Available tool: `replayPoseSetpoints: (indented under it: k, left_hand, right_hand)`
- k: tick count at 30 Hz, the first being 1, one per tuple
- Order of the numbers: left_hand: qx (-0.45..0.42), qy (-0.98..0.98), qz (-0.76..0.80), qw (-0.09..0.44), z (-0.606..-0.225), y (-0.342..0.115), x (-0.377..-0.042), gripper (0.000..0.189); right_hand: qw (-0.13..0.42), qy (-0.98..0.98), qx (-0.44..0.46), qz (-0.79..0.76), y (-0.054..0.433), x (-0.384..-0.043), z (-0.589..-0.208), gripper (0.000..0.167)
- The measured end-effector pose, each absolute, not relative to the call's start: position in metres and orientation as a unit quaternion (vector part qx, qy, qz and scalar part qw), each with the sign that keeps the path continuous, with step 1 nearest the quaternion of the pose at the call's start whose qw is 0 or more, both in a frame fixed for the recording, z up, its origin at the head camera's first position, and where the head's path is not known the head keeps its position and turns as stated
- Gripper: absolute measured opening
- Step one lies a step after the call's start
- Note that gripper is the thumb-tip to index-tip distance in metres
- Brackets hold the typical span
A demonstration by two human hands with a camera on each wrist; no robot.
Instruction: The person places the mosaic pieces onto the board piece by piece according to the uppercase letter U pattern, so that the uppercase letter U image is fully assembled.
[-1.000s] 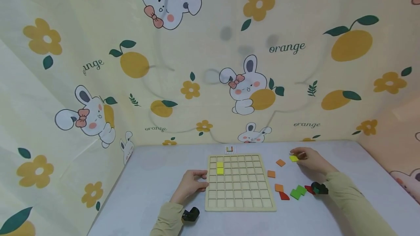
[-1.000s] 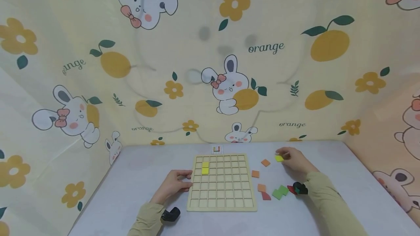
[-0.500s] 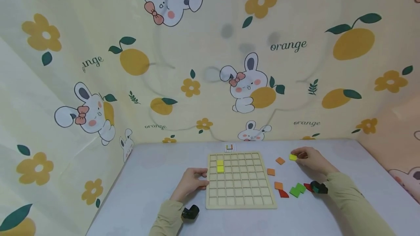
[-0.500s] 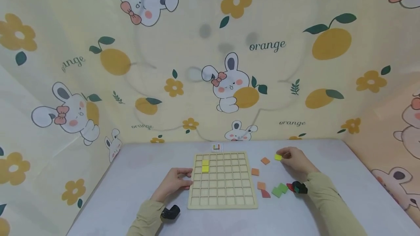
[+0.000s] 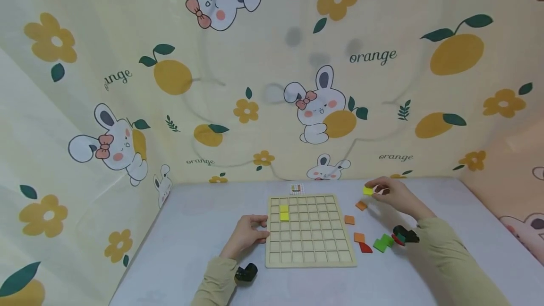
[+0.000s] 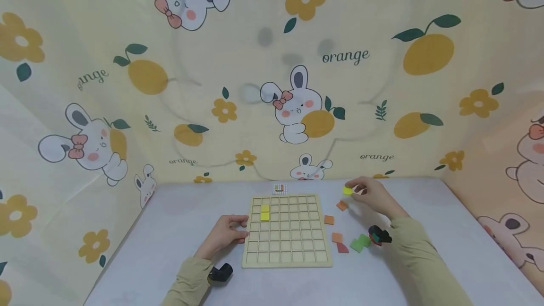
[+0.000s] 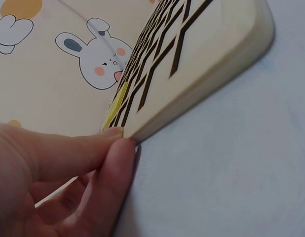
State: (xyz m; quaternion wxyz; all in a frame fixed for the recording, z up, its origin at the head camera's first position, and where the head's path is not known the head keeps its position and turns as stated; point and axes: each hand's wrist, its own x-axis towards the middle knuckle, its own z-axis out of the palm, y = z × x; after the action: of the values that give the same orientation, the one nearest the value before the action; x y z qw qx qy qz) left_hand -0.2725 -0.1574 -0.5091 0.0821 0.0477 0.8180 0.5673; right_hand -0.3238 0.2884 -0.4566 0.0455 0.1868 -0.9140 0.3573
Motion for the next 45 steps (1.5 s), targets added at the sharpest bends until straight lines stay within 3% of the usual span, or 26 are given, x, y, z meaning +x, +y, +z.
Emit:
replayPoseSetpoints:
  k: [13,33,45]
  left_hand:
    - [0.051,0.808,0.580,0.089,-0.510,-0.160,-0.274,0.050]
    - [0.047,0.812,0.575,0.090,-0.508,-0.161,-0.275,0.050]
    - [0.047,0.810,0.578,0.092,-0.511,-0.161,-0.276,0.050]
  right_hand:
    - [0.020,-0.884,0.270,0.382,0.217,-0.318,-0.435,0.027]
    - [-0.058,-0.813,0.385,0.432,0.111,-0.312,-0.475,0.025]
    - [-0.093,-0.825,0.356,0.428,0.083,-0.305,-0.487,0.025]
